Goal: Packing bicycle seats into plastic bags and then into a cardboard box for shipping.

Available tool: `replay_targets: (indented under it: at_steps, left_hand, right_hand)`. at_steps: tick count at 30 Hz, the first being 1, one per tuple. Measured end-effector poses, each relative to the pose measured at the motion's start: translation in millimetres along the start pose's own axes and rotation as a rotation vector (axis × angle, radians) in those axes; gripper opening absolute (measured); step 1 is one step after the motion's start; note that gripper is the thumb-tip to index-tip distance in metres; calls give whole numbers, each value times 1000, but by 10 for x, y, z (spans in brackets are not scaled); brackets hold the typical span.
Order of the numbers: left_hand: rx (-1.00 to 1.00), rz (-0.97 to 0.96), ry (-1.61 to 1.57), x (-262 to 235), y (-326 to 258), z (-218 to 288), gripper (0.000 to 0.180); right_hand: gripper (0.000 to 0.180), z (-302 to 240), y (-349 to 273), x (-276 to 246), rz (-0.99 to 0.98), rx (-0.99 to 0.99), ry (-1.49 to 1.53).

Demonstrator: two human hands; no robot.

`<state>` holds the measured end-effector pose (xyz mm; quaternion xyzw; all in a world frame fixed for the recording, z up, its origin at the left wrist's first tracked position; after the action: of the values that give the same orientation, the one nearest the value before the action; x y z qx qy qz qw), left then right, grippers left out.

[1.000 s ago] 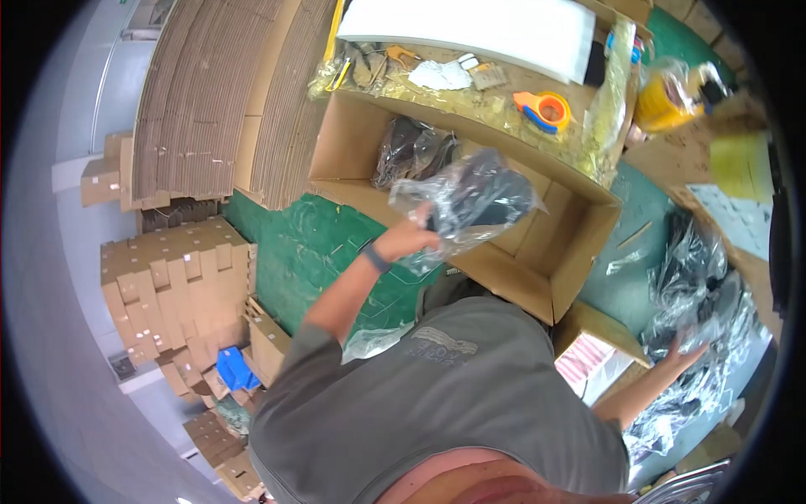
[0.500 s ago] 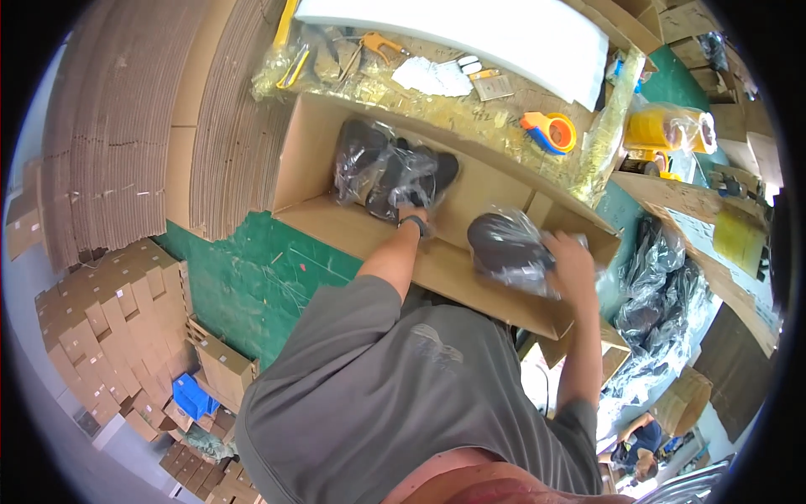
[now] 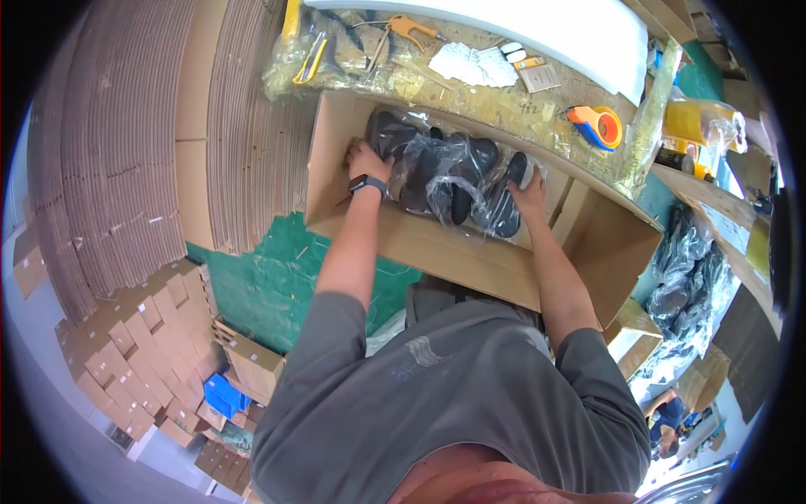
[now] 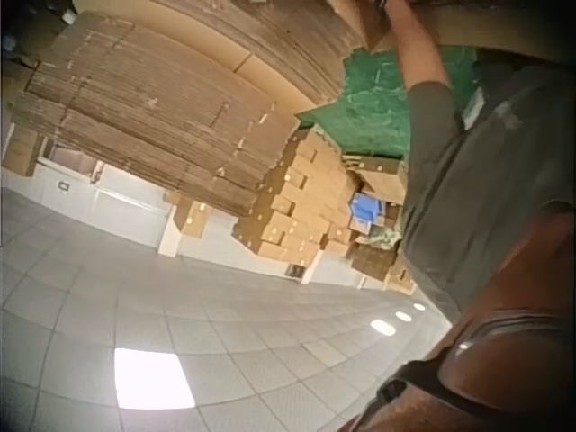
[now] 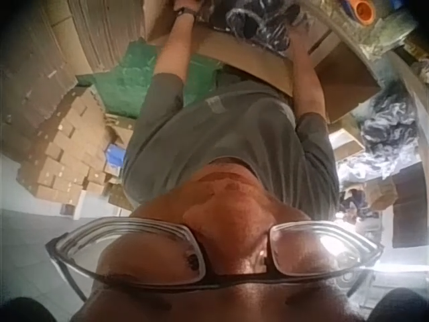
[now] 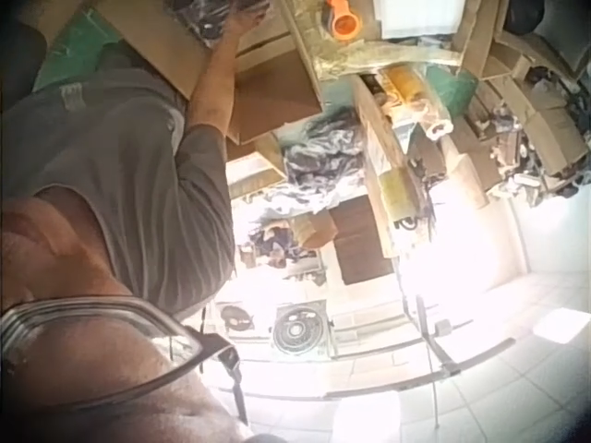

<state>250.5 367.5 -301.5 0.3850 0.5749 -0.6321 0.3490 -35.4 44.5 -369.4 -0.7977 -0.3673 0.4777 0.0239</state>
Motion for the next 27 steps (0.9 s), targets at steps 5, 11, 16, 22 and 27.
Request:
replay_targets:
  at_steps: [5,11,16,22,27]
  left_hand:
    - [-116,-297,-71,812,315,-120,113]
    - [55,97,96,854,324,86,87]
    - [100,118,42,702,467,0,95]
    - [446,448,132,357,-254,291,81]
    - [792,-361,-569,226,-2438,2239,66]
  right_hand:
    - [115,557,-84,525,-297,234,237]
    - [108,126,-267,815,-505,332,-170]
    - [107,-172,-314,614,-720,247,212]
    - [73,-371,-524,-1136,-648,-327,281]
    - [48,663,-823,-4040,-569,-174,1490]
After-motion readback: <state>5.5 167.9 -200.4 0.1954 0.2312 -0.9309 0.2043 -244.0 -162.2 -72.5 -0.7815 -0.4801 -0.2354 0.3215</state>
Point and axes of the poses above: each hand's wrist, its own y-axis towards the middle knuckle, its own x-axis out of the palm, z = x × y, the point moved 3 cm from there along y, towards the middle knuckle, and after that the axes turned 1 degree about x, right-handed, at the moved point
